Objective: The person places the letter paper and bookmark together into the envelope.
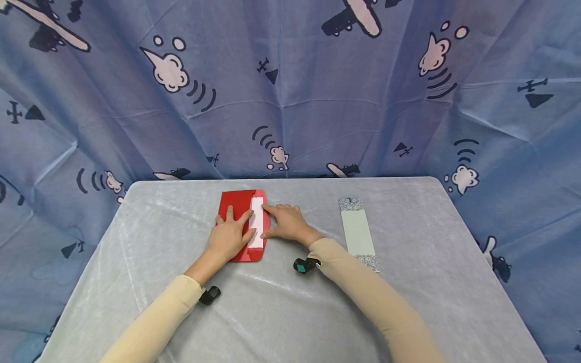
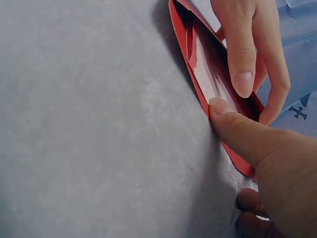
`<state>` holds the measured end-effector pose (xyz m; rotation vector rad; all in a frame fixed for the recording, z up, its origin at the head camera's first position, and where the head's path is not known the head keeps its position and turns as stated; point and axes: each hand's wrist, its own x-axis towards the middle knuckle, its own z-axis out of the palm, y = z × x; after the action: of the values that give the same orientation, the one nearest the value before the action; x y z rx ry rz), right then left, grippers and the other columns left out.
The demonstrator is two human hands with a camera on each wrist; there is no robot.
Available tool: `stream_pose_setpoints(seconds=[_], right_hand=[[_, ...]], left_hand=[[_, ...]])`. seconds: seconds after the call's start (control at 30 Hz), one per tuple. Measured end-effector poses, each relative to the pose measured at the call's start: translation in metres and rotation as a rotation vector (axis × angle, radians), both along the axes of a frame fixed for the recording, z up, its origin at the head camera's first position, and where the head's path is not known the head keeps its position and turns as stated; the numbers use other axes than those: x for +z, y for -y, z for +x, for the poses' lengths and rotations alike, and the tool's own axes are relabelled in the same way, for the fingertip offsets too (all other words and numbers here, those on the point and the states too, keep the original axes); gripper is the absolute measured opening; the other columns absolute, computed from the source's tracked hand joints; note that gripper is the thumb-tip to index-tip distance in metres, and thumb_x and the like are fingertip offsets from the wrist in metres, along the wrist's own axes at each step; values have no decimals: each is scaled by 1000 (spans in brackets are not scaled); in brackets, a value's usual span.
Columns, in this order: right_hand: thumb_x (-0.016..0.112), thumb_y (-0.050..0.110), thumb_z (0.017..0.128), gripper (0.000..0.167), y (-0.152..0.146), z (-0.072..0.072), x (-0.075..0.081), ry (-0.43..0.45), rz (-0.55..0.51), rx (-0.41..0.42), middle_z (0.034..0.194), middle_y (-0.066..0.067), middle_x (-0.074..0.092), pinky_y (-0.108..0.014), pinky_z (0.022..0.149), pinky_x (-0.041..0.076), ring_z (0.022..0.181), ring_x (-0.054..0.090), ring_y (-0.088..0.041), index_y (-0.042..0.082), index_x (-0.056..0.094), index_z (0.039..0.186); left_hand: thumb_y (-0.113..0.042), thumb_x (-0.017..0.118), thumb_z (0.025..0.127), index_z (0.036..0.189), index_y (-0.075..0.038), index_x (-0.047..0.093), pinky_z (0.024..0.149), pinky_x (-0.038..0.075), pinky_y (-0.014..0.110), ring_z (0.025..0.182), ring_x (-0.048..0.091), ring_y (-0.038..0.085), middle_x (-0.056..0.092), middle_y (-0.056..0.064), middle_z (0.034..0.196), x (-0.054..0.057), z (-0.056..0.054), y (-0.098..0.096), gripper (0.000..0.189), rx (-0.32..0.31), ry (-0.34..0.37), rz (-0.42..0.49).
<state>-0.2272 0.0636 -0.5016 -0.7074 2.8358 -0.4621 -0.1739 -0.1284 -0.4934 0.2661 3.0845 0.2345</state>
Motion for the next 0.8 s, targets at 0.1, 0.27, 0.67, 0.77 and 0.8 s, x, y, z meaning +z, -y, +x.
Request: stream_pose_setpoints(seconds=[0.1,0.27,0.67,0.77,0.8], right_hand=[[79,60,72,91,1,0,1,1,4,0,122,-6,66,-38,83,39,113,61,-25,24,45,149],[79,60,72,91,2,0,1,-7,5,3,124,-6,66,-40,85,39,114,62,-24,24,46,149],[80,62,70,91,4,-3,0,-28,3,10,116,-6,67,-39,82,40,110,64,-21,22,49,147],[80,62,70,91,5,-4,-1,-32,-2,12,112,-6,67,-37,79,39,106,63,-20,22,49,146],[80,62,70,91,5,-4,-1,-33,-2,13,112,-7,67,-37,79,39,105,63,-20,22,49,146]], left_hand=[[-47,63,90,149,-25,43,81,58,58,120,52,62,39,33,150,0,0,1,66,-11,-13,9],[-44,61,91,149,-25,44,79,59,56,119,53,62,40,33,149,1,0,3,63,-19,-18,11],[-41,61,90,149,-25,44,78,59,57,117,54,60,41,33,149,2,0,5,63,-14,-16,24],[-42,61,90,148,-26,44,77,59,56,116,55,59,41,33,149,2,-1,6,62,-15,-17,29],[-42,61,90,148,-26,45,77,59,56,116,55,58,41,33,149,2,-1,6,62,-17,-17,33]])
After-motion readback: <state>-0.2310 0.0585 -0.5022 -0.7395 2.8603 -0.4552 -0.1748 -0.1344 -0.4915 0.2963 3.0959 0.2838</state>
